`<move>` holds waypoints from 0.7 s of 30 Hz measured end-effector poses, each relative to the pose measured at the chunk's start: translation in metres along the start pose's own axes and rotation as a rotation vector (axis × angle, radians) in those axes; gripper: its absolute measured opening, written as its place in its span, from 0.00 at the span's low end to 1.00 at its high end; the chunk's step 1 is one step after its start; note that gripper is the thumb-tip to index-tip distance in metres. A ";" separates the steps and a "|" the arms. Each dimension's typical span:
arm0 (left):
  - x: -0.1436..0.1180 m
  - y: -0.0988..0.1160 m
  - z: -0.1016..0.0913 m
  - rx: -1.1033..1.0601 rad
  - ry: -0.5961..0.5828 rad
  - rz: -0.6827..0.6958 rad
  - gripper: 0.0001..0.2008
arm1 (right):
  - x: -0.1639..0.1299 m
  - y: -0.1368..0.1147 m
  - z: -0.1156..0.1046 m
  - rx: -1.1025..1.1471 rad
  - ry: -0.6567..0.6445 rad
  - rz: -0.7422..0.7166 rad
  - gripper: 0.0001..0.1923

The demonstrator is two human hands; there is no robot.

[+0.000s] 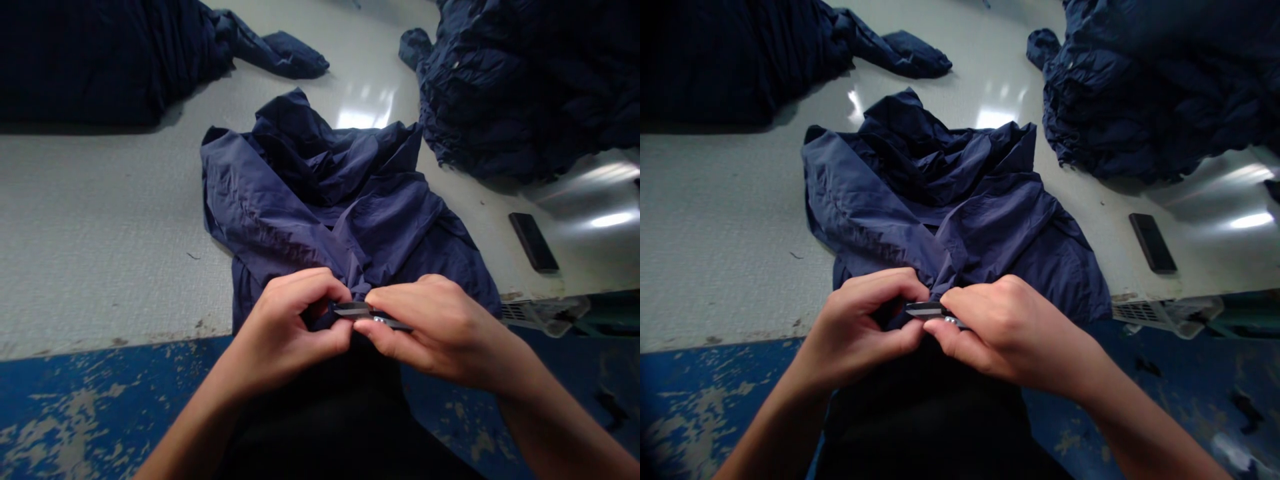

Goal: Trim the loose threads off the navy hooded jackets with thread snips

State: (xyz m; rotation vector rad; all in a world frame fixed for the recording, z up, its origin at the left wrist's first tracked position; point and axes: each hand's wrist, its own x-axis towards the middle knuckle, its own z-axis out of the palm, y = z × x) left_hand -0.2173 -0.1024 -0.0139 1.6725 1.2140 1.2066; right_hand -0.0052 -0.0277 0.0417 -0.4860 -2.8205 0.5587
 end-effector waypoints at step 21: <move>-0.046 0.003 0.008 0.330 0.329 -0.135 0.15 | 0.016 -0.033 0.078 1.419 0.639 0.477 0.19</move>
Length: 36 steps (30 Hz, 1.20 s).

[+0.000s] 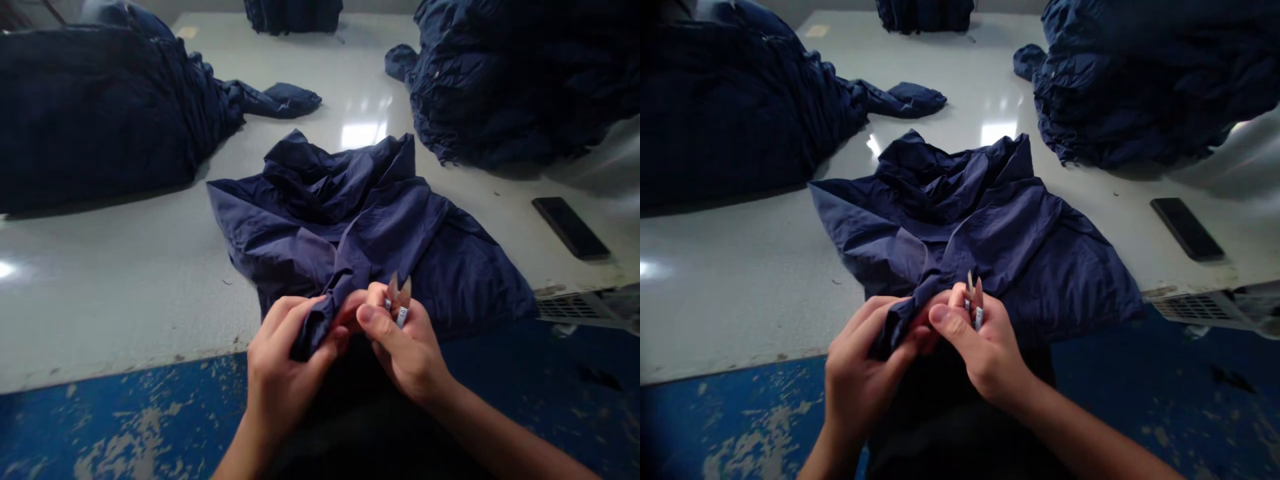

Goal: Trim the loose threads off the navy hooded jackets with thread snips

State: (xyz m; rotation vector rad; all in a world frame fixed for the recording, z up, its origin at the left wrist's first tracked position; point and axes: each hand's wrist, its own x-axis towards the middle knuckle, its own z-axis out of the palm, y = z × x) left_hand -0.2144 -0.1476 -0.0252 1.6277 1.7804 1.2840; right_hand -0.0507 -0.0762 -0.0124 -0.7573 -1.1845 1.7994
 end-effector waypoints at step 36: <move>-0.006 -0.005 0.026 -0.367 0.056 0.012 0.15 | -0.007 0.001 0.003 -0.543 0.187 -0.189 0.24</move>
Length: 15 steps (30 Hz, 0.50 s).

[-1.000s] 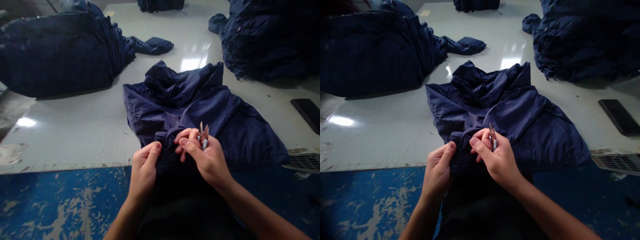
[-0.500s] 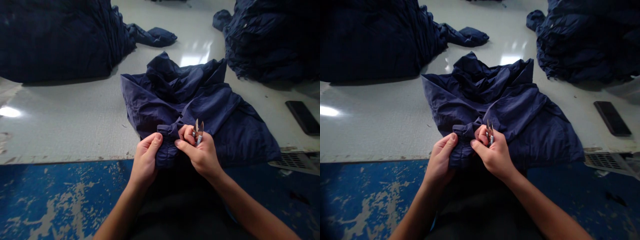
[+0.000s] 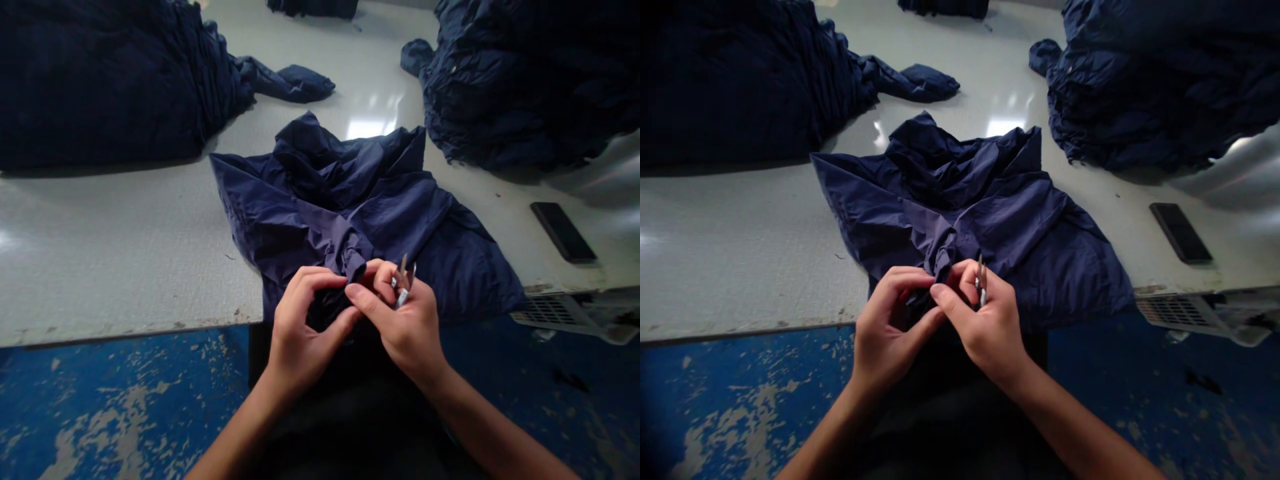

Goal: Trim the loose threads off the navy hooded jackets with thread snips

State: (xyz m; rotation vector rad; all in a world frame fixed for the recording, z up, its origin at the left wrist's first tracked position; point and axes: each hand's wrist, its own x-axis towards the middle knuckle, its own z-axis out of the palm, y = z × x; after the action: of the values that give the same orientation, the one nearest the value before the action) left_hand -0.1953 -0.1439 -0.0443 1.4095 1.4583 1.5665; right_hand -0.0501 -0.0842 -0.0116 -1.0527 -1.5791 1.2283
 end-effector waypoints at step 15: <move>-0.003 -0.006 0.011 -0.074 -0.029 -0.362 0.09 | 0.011 0.039 -0.002 0.532 0.100 0.391 0.29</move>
State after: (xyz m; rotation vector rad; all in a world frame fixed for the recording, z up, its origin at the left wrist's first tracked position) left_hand -0.1856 -0.1414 -0.0522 1.0504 1.5215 1.3503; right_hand -0.0470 -0.0665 -0.0482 -1.0680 -0.9071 1.7074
